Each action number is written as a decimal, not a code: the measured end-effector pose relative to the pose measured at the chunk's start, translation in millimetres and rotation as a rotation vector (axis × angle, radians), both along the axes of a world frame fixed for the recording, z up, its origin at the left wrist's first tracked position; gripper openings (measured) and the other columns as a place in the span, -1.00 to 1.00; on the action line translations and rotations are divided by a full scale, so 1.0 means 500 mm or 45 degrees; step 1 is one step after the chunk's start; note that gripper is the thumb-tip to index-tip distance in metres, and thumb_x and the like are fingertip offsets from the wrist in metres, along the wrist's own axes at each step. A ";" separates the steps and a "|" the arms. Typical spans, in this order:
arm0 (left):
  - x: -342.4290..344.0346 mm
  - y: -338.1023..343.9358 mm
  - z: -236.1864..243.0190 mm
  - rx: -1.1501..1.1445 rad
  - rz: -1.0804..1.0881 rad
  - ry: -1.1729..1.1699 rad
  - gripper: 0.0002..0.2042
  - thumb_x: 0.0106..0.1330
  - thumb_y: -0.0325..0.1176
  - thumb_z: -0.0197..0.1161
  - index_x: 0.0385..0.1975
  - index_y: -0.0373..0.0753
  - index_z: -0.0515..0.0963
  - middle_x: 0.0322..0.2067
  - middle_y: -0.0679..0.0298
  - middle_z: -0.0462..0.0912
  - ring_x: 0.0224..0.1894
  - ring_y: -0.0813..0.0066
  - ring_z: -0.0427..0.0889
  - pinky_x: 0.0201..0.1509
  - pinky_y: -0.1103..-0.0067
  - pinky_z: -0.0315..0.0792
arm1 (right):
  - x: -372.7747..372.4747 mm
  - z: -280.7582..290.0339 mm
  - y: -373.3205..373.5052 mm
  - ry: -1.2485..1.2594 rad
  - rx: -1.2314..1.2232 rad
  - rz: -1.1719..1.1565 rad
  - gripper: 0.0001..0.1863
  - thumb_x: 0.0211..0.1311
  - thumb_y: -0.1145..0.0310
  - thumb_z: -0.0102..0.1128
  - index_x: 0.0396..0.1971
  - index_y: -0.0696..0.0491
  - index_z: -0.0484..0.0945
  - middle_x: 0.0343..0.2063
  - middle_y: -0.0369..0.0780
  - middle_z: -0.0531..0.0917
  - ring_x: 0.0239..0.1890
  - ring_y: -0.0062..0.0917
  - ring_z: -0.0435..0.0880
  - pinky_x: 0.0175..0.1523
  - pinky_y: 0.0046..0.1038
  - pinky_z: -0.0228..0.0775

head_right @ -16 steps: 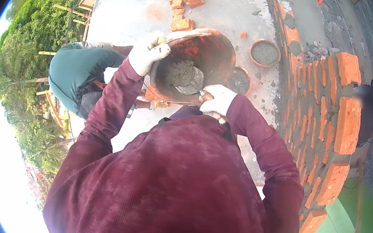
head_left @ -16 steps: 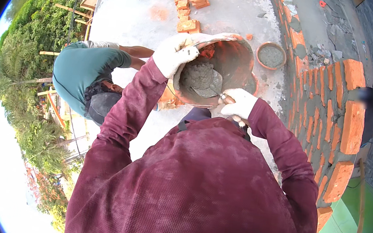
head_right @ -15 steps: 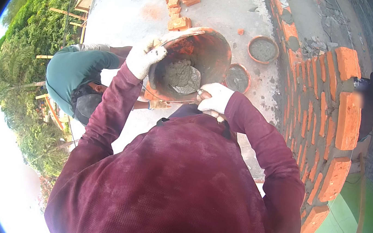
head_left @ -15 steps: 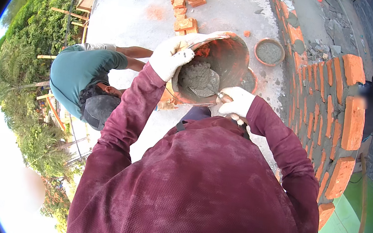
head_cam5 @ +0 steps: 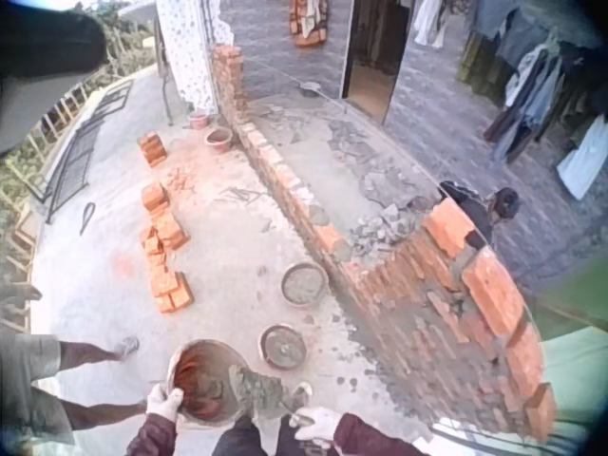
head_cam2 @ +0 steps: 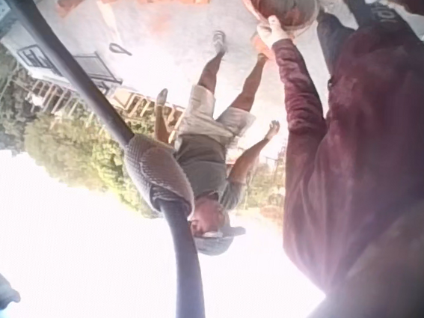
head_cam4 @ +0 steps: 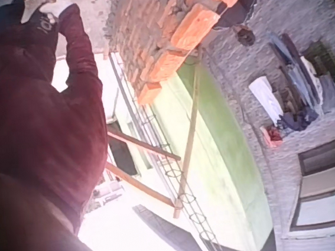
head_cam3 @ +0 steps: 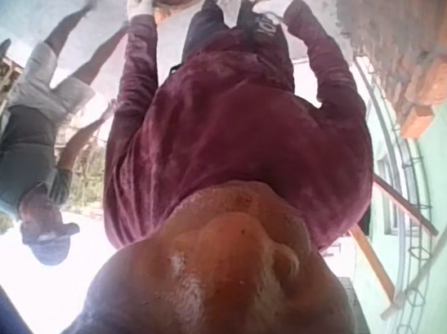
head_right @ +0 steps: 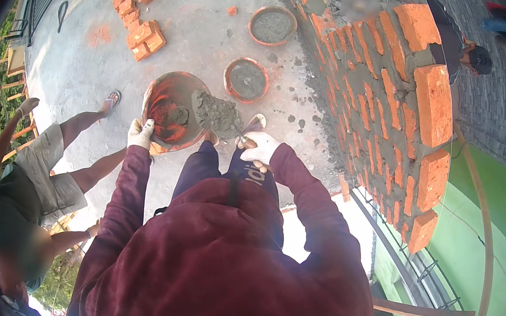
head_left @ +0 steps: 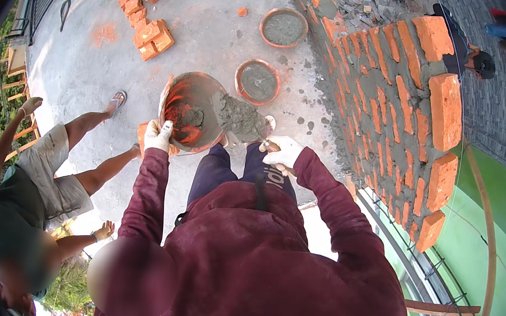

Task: The person scoops mortar from a bucket with a trowel, spreads it on a brick wall, and places bricks to extend the wall. They repeat this process, adding mortar and bricks in sequence.

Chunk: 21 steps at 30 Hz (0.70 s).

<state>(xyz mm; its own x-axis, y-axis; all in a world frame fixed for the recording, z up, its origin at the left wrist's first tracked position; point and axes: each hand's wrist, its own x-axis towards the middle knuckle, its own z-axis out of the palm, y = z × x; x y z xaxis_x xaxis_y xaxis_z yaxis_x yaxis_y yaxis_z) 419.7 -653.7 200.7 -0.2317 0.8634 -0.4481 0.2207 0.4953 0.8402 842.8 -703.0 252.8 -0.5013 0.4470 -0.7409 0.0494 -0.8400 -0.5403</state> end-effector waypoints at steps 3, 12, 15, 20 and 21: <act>-0.048 -0.019 -0.038 -0.049 -0.077 0.173 -0.82 0.37 -0.33 0.38 -0.22 -0.24 0.52 -0.39 0.42 0.55 -0.39 0.69 0.45 -0.29 0.64 0.41 | 0.031 -0.089 -0.029 -0.231 -0.076 -0.038 -0.62 0.20 0.49 0.35 0.03 0.16 0.55 -0.49 -0.28 0.61 -0.73 -0.68 0.43 -0.68 -0.54 0.31; -0.152 -0.115 -0.070 -0.283 0.005 0.103 -0.83 0.36 -0.42 0.37 -0.18 -0.20 0.49 -0.28 0.45 0.55 -0.28 0.70 0.47 -0.11 0.67 0.42 | -0.004 -0.521 0.029 -0.450 -0.444 -0.304 -0.77 0.20 0.45 0.34 -0.14 0.07 0.58 -0.58 -0.31 0.56 -0.70 -0.57 0.46 -0.65 -0.43 0.27; -0.164 -0.104 -0.111 -0.204 -0.051 0.051 -0.86 0.41 -0.38 0.30 -0.17 -0.20 0.49 -0.31 0.47 0.49 -0.25 0.69 0.39 -0.11 0.64 0.39 | -0.024 -0.791 0.109 -0.576 -0.750 -0.225 -0.88 0.28 0.30 0.29 -0.33 0.02 0.65 -0.53 -0.30 0.64 -0.67 -0.52 0.51 -0.57 -0.34 0.37; -0.164 -0.082 -0.089 -0.200 -0.034 0.291 -0.83 0.56 -0.26 0.14 -0.18 -0.23 0.47 -0.34 0.45 0.46 -0.26 0.67 0.36 -0.12 0.62 0.36 | -0.074 -0.726 0.220 -0.794 0.112 1.062 -0.63 0.34 0.08 0.19 -0.08 0.05 0.71 -0.15 -0.18 0.78 -0.13 -0.22 0.74 0.02 -0.19 0.55; -0.157 -0.070 -0.073 -0.190 -0.062 0.301 -0.82 0.58 -0.25 0.11 -0.19 -0.24 0.46 -0.35 0.44 0.46 -0.26 0.66 0.36 -0.12 0.62 0.36 | -0.070 -0.692 0.211 -0.742 0.102 1.096 -0.59 0.34 0.06 0.19 0.00 0.03 0.71 -0.04 -0.17 0.77 0.00 -0.20 0.73 0.12 -0.19 0.53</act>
